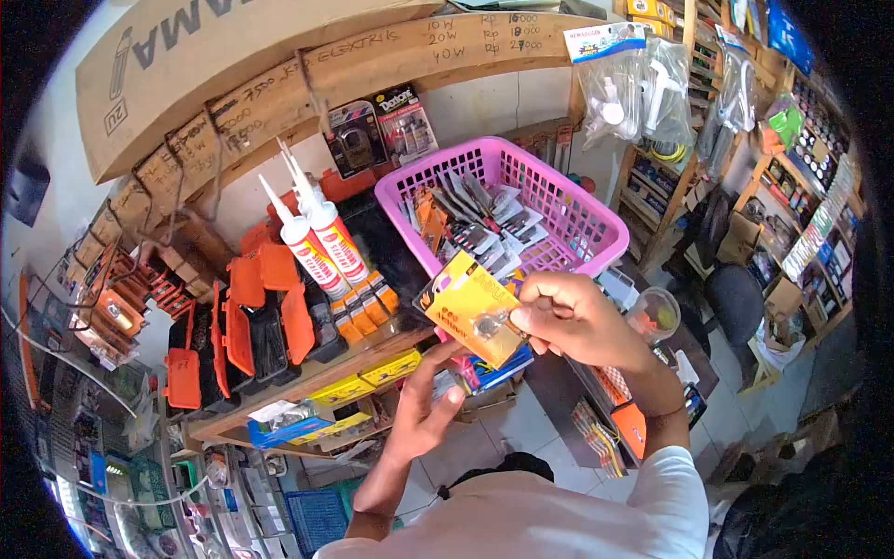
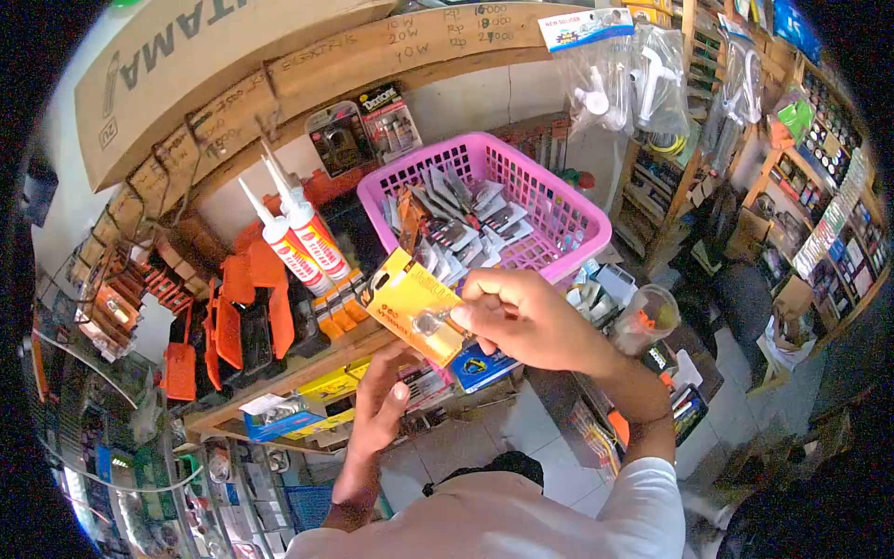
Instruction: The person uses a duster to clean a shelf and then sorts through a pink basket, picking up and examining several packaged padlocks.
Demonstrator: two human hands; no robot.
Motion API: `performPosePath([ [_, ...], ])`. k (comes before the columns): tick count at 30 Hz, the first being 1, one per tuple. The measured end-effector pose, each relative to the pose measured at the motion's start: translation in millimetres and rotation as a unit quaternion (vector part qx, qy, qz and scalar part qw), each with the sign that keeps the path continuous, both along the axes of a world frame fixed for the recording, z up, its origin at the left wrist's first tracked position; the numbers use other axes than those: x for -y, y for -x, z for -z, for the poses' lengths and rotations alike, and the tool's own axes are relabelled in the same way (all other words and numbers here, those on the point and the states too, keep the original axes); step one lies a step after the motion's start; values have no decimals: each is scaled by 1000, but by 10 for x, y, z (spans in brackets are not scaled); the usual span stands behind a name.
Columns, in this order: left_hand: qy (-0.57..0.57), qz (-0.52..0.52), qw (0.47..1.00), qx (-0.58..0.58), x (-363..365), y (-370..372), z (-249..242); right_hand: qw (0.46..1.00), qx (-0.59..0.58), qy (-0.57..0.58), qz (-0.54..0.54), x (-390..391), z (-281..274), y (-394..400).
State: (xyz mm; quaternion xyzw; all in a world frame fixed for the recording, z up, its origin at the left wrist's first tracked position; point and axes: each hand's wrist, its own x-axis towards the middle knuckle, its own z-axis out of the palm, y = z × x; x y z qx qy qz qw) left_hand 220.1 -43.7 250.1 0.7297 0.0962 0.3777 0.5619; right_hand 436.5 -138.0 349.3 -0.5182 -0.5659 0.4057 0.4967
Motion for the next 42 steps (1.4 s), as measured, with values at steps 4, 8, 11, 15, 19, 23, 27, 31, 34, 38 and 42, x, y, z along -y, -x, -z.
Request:
performPosePath([
  [4, 80, -5, 996, 35, 72, 139, -5, 999, -4, 15, -46, -54, 171, 362],
  [8, 109, -51, 992, 29, 0, 386, 16, 999, 40, -4, -20, -112, 159, 470],
  [11, 130, -32, 991, 3, -39, 601, -5, 999, 38, 12, -26, -261, 21, 371],
  [15, 97, -51, 994, 4, -31, 654, 9, 997, 69, -14, -30, -467, -35, 278],
  [19, 113, -19, 993, -7, -16, 699, 73, 993, 116, -22, 28, -761, -84, -158],
  [23, 157, -20, 987, -40, -44, 590, 102, 982, 172, 0, 83, -1442, 80, -824],
  [27, 110, 0, 993, -41, -34, 298, 141, 977, 183, 75, 81, -2206, 170, -1139],
  [31, 129, 33, 990, -48, -3, 114, 192, 965, 214, 128, 82, -2541, 131, -974],
  [34, 93, 43, 993, -58, -38, 107, 273, 956, 242, 165, 21, -2725, 75, -1033],
  [38, 140, -1, 988, -60, -42, 158, 290, 950, 264, 167, -5, -2807, -27, -1231],
  [42, 145, -14, 988, -58, -87, 206, 358, 849, 508, 123, 75, -3158, 301, -1614],
])
